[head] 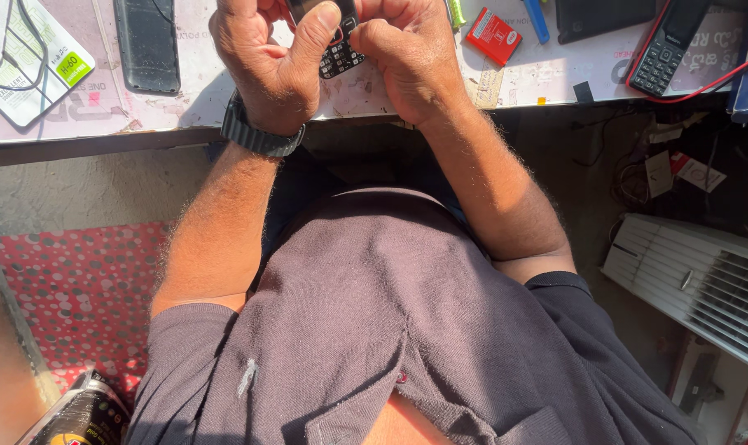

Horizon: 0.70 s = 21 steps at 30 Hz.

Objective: The person uses a small tool to pry and adjust components inside a red mobile phone. They remove the back cover, manipulate internal parts, and reassemble the device. The person also briefly handles a black mobile phone, pressing its keypad.

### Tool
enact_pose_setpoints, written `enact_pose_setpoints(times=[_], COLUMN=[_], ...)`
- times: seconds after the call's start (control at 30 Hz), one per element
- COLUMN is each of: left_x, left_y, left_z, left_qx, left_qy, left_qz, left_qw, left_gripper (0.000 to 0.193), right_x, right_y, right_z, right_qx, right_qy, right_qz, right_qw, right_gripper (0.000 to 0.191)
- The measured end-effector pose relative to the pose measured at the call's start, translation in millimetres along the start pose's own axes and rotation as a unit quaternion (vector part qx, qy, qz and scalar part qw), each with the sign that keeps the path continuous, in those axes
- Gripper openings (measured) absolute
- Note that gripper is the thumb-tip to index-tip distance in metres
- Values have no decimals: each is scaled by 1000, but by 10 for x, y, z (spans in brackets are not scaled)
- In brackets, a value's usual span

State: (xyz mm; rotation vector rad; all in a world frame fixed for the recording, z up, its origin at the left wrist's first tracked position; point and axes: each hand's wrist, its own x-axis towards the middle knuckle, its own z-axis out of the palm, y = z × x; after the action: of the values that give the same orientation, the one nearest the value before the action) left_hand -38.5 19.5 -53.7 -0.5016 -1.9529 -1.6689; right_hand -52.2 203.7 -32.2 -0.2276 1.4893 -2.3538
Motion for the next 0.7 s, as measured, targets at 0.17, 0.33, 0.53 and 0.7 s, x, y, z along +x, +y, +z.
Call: enact_pose_setpoints(times=[0.17,0.33,0.53,0.7], left_x=[-14,0,-11,-1], left_y=[12,2,0,-23], left_z=[9,14,10,21], left_qx=[10,8,4,1], left_qy=[-3,-6,-7,-10], left_qz=[-12,0,-6,-2], left_qw=[1000,1000,1000,1000], left_gripper=[28,28,28,28], right_x=[-9,-25,-37,-39], right_y=[60,130,196,200], right_z=[21,41,61,63], right_qx=[4,38,52,48], right_qy=[15,38,62,75], right_qz=[-24,-42,-46,-45], right_qw=[1000,998,996,995], right_gripper=[17,16,16,16])
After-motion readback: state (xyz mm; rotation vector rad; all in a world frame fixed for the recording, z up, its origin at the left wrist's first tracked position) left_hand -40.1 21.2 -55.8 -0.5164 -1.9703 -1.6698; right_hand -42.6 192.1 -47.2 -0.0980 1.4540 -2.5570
